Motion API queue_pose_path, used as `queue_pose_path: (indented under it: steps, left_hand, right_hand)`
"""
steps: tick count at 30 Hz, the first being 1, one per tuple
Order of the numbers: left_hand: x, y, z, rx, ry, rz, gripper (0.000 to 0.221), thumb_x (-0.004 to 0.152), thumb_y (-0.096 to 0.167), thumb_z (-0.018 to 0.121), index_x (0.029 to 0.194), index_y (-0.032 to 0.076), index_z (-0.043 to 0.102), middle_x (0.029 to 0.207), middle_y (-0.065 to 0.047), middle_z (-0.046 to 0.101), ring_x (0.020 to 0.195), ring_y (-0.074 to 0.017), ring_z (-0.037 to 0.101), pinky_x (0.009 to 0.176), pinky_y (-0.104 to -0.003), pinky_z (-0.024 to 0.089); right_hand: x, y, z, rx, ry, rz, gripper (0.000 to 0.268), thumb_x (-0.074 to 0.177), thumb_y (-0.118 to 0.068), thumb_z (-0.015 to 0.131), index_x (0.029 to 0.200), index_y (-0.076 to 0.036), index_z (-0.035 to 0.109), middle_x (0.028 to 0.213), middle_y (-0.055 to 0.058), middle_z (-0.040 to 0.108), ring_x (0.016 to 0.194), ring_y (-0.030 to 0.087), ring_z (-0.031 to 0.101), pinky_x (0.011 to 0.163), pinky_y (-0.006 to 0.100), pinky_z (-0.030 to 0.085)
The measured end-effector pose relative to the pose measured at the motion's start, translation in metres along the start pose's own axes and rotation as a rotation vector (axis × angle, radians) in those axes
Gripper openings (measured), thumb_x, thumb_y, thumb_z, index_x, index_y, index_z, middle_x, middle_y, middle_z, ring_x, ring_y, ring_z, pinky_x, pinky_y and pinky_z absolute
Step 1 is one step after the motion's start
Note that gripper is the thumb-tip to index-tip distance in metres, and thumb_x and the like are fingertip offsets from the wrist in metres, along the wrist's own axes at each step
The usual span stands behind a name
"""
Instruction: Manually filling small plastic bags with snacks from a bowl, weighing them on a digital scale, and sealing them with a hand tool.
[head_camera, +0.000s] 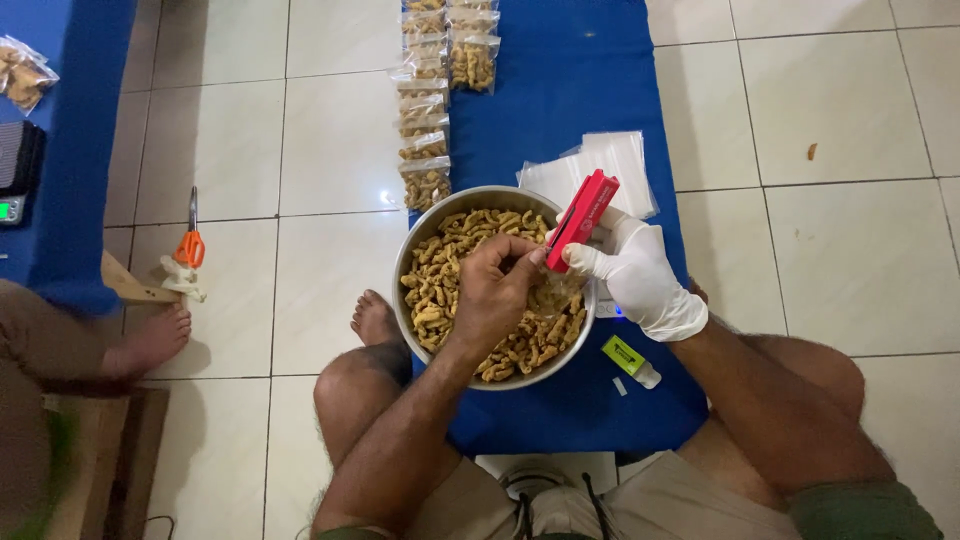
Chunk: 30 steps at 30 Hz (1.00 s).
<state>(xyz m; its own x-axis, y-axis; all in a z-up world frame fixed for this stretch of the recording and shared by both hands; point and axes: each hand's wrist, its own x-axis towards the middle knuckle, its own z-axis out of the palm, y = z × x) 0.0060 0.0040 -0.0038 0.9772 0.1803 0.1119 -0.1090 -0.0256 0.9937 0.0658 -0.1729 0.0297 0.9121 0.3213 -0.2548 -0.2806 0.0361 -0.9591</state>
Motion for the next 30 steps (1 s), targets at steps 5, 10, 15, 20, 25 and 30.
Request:
queue_pose_path:
  steps: [5,10,15,20,25,30]
  left_hand:
    - [0.001,-0.001,-0.001,-0.009,0.000,0.014,0.012,0.105,0.003,0.070,0.097,-0.003,0.076,0.073,-0.017,0.066,0.067,-0.0153,0.061,0.057,-0.031,0.049]
    - [-0.001,0.001,0.002,-0.017,0.003,0.021,0.013,0.105,0.002,0.070,0.096,-0.003,0.077,0.073,-0.017,0.067,0.067,-0.0142,0.061,0.057,-0.030,0.049]
    - [-0.001,-0.005,0.003,-0.023,-0.012,0.001,0.015,0.107,0.001,0.066,0.097,-0.004,0.076,0.073,-0.018,0.064,0.067,-0.0178,0.061,0.060,-0.032,0.049]
    - [-0.001,0.001,0.006,-0.002,0.032,-0.010,0.013,0.104,0.000,0.068,0.094,-0.003,0.076,0.072,-0.016,0.065,0.068,-0.0159,0.061,0.060,-0.032,0.049]
    - [0.004,-0.003,-0.003,0.014,0.095,-0.077,0.013,0.106,0.004,0.064,0.100,0.000,0.075,0.078,-0.015,0.067,0.072,-0.0164,0.058,0.066,-0.036,0.050]
    - [0.010,-0.009,-0.019,-0.023,0.162,-0.111,0.017,0.114,0.009,0.052,0.106,0.002,0.066,0.085,-0.013,0.061,0.079,-0.0162,0.052,0.071,-0.039,0.045]
  right_hand:
    - [0.000,0.001,0.003,0.043,0.006,-0.009,0.054,0.085,-0.013,0.082,0.133,-0.003,0.060,0.110,0.015,0.073,0.094,0.017,0.069,0.077,0.034,0.060]
    - [0.004,0.014,-0.003,0.049,-0.007,-0.014,0.051,0.088,-0.013,0.080,0.134,-0.003,0.060,0.111,0.017,0.072,0.095,0.019,0.069,0.079,0.037,0.061]
    - [0.005,0.017,-0.004,0.013,0.030,-0.034,0.051,0.086,-0.010,0.082,0.132,-0.001,0.061,0.110,0.018,0.072,0.095,0.020,0.070,0.081,0.039,0.061]
    - [0.010,0.022,0.003,0.008,0.057,-0.048,0.051,0.085,-0.009,0.084,0.130,-0.002,0.063,0.109,0.016,0.073,0.096,0.020,0.070,0.081,0.039,0.061]
    - [0.043,0.017,-0.016,0.043,0.078,-0.074,0.047,0.086,-0.007,0.082,0.128,-0.006,0.059,0.113,0.014,0.071,0.103,0.024,0.071,0.078,0.038,0.063]
    - [0.119,0.077,-0.100,-1.040,0.284,-0.227,0.060,0.081,-0.035,0.088,0.132,-0.016,0.062,0.115,0.011,0.066,0.112,0.035,0.064,0.091,0.049,0.053]
